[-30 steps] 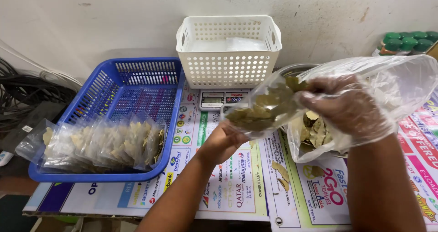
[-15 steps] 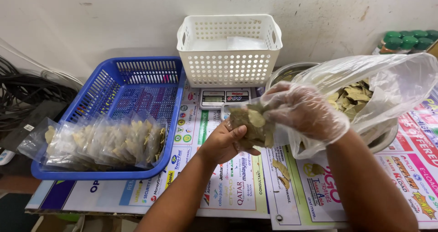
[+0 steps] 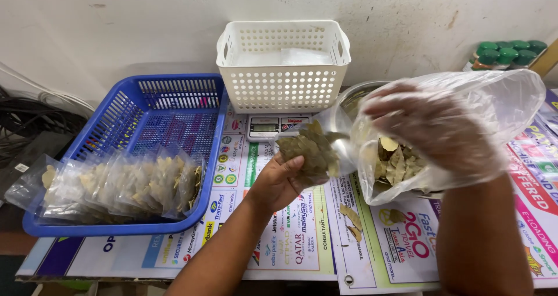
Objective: Packing dried bay leaves into small plastic bags
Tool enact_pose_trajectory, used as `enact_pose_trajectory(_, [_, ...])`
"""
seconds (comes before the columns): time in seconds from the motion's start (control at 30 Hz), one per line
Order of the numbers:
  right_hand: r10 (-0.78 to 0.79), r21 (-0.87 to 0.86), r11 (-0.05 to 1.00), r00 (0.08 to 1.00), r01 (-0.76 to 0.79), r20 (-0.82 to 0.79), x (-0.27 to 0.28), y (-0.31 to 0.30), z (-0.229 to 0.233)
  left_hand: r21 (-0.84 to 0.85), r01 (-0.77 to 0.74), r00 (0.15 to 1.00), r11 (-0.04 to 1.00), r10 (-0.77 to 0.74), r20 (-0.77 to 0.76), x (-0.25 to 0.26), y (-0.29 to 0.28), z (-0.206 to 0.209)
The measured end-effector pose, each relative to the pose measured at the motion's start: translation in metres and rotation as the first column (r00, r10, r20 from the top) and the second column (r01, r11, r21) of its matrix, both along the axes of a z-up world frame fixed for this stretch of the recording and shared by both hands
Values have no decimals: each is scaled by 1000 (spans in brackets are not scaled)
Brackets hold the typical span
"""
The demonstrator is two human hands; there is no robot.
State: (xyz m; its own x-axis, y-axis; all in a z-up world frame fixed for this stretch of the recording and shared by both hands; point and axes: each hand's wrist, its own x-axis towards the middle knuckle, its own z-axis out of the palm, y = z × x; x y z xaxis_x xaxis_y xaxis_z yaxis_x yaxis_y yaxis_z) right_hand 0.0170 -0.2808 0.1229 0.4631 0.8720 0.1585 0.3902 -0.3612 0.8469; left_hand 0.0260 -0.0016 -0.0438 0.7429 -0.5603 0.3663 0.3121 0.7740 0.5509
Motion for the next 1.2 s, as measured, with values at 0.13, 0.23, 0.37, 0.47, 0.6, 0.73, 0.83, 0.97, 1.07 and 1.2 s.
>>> enact_pose_trajectory(0.13, [577, 900, 197, 696, 390, -428, -48, -12, 44, -55, -8, 1000, 998, 6, -31, 3, 1, -4])
enact_pose_trajectory(0.23, [192, 597, 767, 803, 237, -565, -6, -96, 25, -55, -18, 999, 998, 15, -51, 3, 2, -4])
enact_pose_trajectory(0.37, [-82, -7, 996, 854, 91, -514, 30, -110, 8, -66, 1, 1000, 998, -2, -15, 6, 1, -9])
enact_pose_trajectory(0.47, [-700, -486, 709, 423, 511, -575, 17, -38, 23, -31, -19, 999, 999, 18, -45, 5, 1, -9])
enact_pose_trajectory(0.6, [-10, 11, -30, 10, 999, -1000, 2, 34, 39, -33, -12, 1000, 999, 11, -28, 4, 2, -7])
enact_pose_trajectory(0.73, [-128, 247, 202, 276, 948, -953, 22, 1, 22, -34, -3, 1000, 999, 2, -16, 5, 2, -8])
enact_pose_trajectory(0.83, [-221, 355, 564, 550, 746, -806, 51, -63, -1, -36, 18, 1000, 999, -18, -6, 5, 2, -9])
enact_pose_trajectory(0.97, [196, 623, 540, 635, 566, -747, 30, -82, 12, -48, 37, 999, 998, -37, 3, 1, 1, -3])
enact_pose_trajectory(1.07, [369, 797, 346, 709, 495, -601, -11, -42, 42, -30, 44, 999, 999, -44, -1, -3, 0, 0])
enact_pose_trajectory(1.2, [277, 912, 252, 879, 325, -389, -23, -32, 26, -23, 47, 999, 999, -47, 21, -5, -2, -1])
